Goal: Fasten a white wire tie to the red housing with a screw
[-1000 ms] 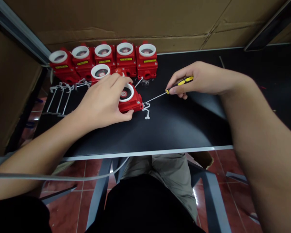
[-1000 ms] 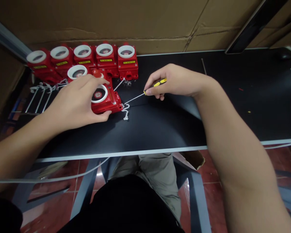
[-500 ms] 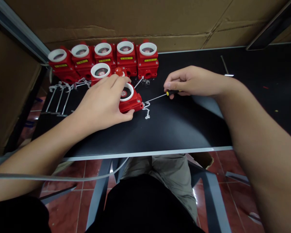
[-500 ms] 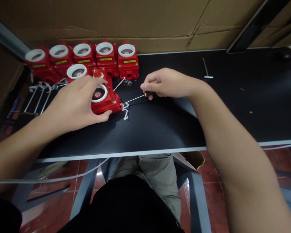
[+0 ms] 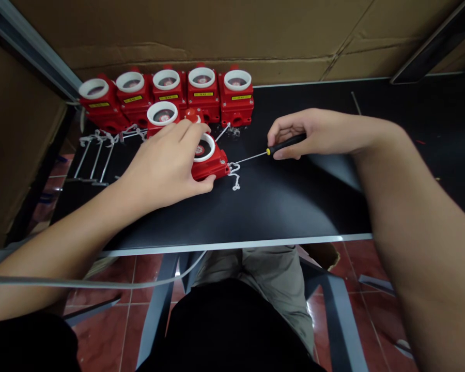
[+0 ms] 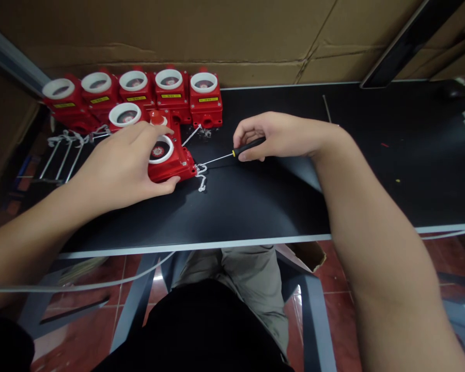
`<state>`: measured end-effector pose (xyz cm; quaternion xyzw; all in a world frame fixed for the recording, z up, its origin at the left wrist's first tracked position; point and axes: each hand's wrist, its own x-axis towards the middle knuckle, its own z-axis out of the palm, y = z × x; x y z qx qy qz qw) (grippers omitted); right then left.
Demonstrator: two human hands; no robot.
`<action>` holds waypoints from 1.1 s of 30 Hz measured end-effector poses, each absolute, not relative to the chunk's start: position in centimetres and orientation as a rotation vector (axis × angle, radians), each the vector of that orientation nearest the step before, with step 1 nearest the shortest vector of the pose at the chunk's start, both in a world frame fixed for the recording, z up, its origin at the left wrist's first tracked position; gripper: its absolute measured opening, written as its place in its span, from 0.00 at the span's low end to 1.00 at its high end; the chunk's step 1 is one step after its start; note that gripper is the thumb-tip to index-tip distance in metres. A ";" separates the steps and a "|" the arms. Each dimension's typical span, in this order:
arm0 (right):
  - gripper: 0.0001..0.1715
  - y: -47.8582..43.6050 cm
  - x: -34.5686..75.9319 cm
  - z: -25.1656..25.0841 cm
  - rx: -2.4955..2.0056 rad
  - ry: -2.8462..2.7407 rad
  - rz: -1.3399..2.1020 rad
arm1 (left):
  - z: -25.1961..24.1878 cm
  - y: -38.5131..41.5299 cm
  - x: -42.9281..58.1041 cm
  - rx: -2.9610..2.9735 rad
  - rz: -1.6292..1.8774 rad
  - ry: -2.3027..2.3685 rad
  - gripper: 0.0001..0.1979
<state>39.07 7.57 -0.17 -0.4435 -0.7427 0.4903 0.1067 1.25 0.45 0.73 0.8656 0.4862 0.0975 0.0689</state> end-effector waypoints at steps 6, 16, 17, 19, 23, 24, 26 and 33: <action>0.37 7.7 39.0 -0.2 -1.361 -2.171 1.441 | 0.7 0.4 1.4 2.588 0.281 1.470 0.40; 0.41 7.6 38.6 0.5 -1.375 -2.386 1.287 | 0.8 0.3 1.3 2.626 0.281 1.450 0.38; 0.40 7.6 38.6 0.4 -1.354 -2.382 1.264 | 0.8 0.3 1.3 2.617 0.274 1.460 0.39; 0.38 7.7 38.7 0.1 -1.313 -2.360 1.238 | 0.9 0.3 1.4 2.593 0.266 1.478 0.40; 0.37 7.7 38.8 -0.1 -1.295 -2.319 1.283 | 1.0 0.3 1.5 2.570 0.257 1.489 0.40; 0.36 7.7 38.8 -0.1 -1.311 -2.315 1.298 | 1.0 0.3 1.5 2.579 0.258 1.486 0.40; 0.36 7.5 38.7 0.2 -1.370 -2.305 1.330 | 0.9 0.3 1.4 2.602 0.262 1.473 0.39; 0.40 7.3 38.3 0.7 -1.358 -2.333 1.364 | 0.3 0.5 0.9 2.660 0.321 1.424 0.38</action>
